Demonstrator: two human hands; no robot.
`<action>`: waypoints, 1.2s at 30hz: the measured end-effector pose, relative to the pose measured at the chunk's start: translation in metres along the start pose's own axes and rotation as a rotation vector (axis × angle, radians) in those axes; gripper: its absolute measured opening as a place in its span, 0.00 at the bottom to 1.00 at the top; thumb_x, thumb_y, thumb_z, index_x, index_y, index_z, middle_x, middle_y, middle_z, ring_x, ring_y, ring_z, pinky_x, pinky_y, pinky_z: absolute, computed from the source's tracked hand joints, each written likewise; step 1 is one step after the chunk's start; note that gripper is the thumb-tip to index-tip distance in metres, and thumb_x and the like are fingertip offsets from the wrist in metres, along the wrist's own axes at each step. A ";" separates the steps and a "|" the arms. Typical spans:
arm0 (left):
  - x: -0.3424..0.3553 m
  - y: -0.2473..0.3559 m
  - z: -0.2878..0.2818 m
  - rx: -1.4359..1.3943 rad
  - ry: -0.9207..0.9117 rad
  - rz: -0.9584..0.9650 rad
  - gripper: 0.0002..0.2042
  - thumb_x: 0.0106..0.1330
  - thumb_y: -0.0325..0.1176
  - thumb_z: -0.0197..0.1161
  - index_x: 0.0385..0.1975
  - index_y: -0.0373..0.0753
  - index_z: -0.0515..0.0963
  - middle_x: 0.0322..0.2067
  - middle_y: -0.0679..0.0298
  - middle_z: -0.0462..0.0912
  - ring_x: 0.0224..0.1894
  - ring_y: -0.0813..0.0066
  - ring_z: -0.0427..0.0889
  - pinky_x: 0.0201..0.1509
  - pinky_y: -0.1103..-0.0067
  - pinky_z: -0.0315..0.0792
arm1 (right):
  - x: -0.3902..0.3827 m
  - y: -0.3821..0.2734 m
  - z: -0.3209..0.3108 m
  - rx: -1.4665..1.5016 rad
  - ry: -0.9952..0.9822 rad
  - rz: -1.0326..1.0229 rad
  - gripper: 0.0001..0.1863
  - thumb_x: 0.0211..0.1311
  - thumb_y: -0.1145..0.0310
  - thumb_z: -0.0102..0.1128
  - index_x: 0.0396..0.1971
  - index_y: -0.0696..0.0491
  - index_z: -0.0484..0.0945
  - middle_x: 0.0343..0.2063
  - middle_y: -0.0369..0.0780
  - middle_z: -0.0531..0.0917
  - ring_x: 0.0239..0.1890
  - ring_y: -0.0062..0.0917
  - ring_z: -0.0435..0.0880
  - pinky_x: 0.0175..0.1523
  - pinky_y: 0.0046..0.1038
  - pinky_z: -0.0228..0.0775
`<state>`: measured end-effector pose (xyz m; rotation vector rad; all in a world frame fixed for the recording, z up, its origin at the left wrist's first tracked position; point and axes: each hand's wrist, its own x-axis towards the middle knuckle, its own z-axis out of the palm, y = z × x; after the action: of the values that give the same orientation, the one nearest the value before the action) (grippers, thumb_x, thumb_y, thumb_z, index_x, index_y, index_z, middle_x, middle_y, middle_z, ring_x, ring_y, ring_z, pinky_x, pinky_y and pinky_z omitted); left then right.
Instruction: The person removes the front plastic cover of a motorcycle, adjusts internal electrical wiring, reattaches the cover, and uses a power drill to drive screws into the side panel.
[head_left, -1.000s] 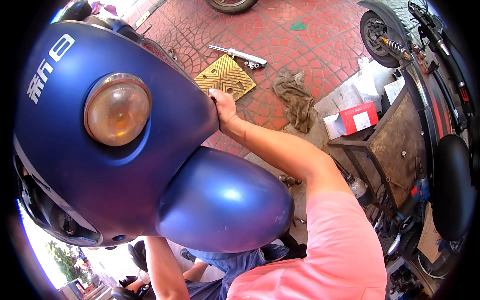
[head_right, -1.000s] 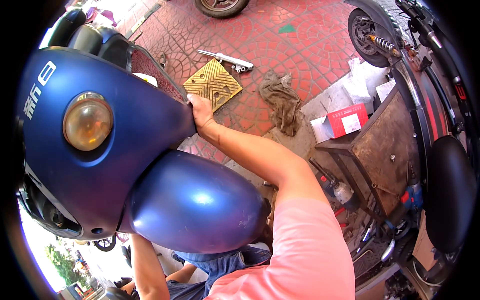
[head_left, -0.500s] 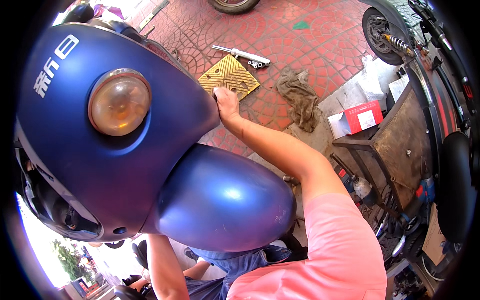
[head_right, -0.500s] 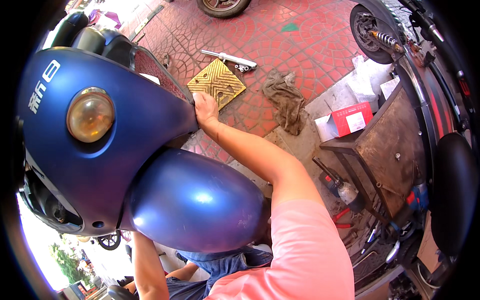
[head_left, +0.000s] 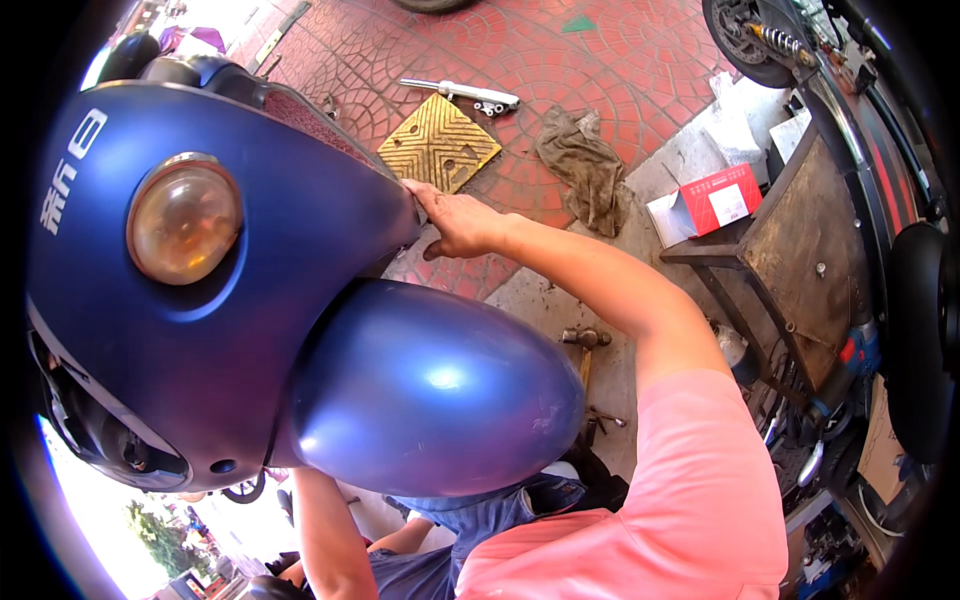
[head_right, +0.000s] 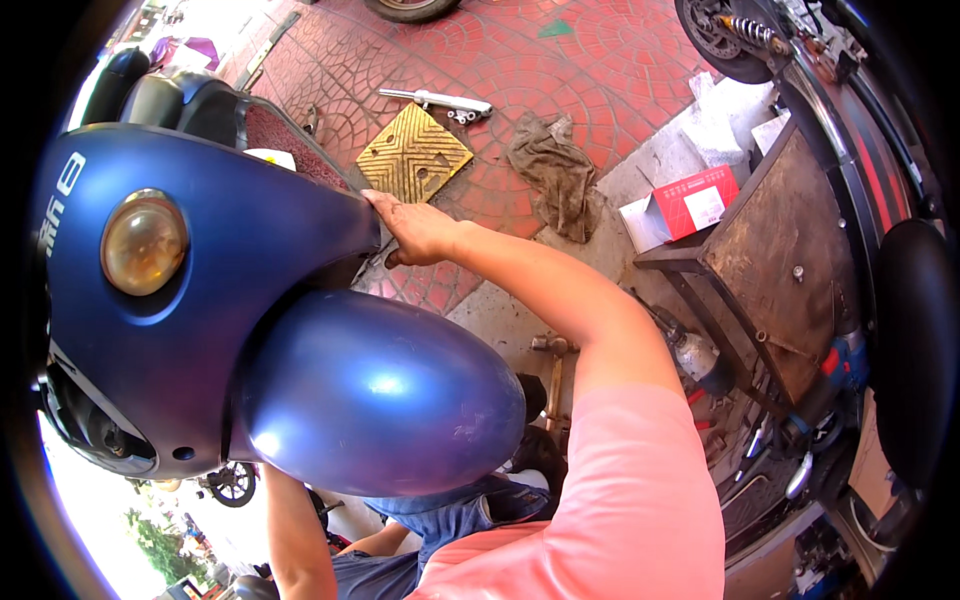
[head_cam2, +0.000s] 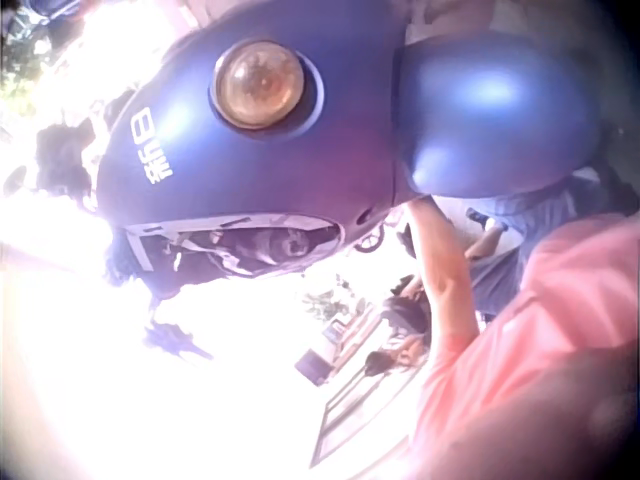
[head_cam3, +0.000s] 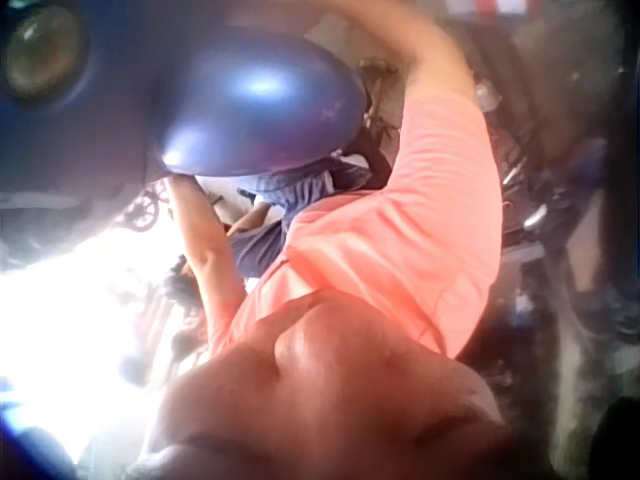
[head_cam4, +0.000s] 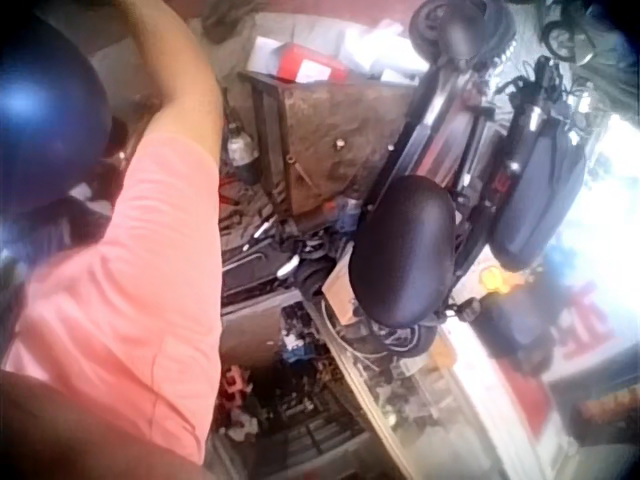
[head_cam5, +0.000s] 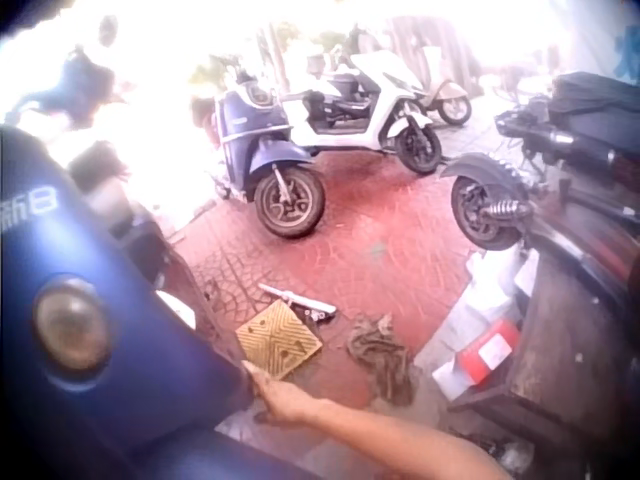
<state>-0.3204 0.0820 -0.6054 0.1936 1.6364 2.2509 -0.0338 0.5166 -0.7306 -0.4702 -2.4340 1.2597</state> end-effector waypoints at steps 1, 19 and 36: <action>0.000 0.000 0.001 0.008 -0.005 -0.002 0.18 0.82 0.42 0.50 0.57 0.38 0.80 0.51 0.60 0.87 0.56 0.68 0.84 0.65 0.66 0.76 | 0.003 0.003 0.001 -0.010 0.028 -0.008 0.57 0.54 0.60 0.82 0.76 0.60 0.50 0.69 0.58 0.70 0.64 0.55 0.78 0.66 0.46 0.73; 0.004 0.005 0.017 0.080 -0.039 -0.022 0.17 0.81 0.41 0.50 0.56 0.38 0.80 0.50 0.60 0.87 0.55 0.68 0.84 0.65 0.66 0.76 | 0.017 0.001 0.018 -0.017 0.227 0.047 0.46 0.52 0.59 0.80 0.67 0.60 0.63 0.51 0.56 0.84 0.51 0.53 0.86 0.55 0.47 0.80; 0.002 0.006 0.029 0.051 -0.059 -0.037 0.17 0.81 0.40 0.50 0.55 0.37 0.81 0.49 0.60 0.87 0.55 0.68 0.85 0.64 0.66 0.76 | 0.018 0.004 0.031 0.143 0.129 0.150 0.48 0.56 0.73 0.68 0.76 0.62 0.53 0.66 0.62 0.74 0.67 0.53 0.76 0.70 0.44 0.71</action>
<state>-0.3143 0.1072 -0.5902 0.2384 1.6549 2.1571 -0.0635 0.5053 -0.7478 -0.6813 -2.2191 1.4064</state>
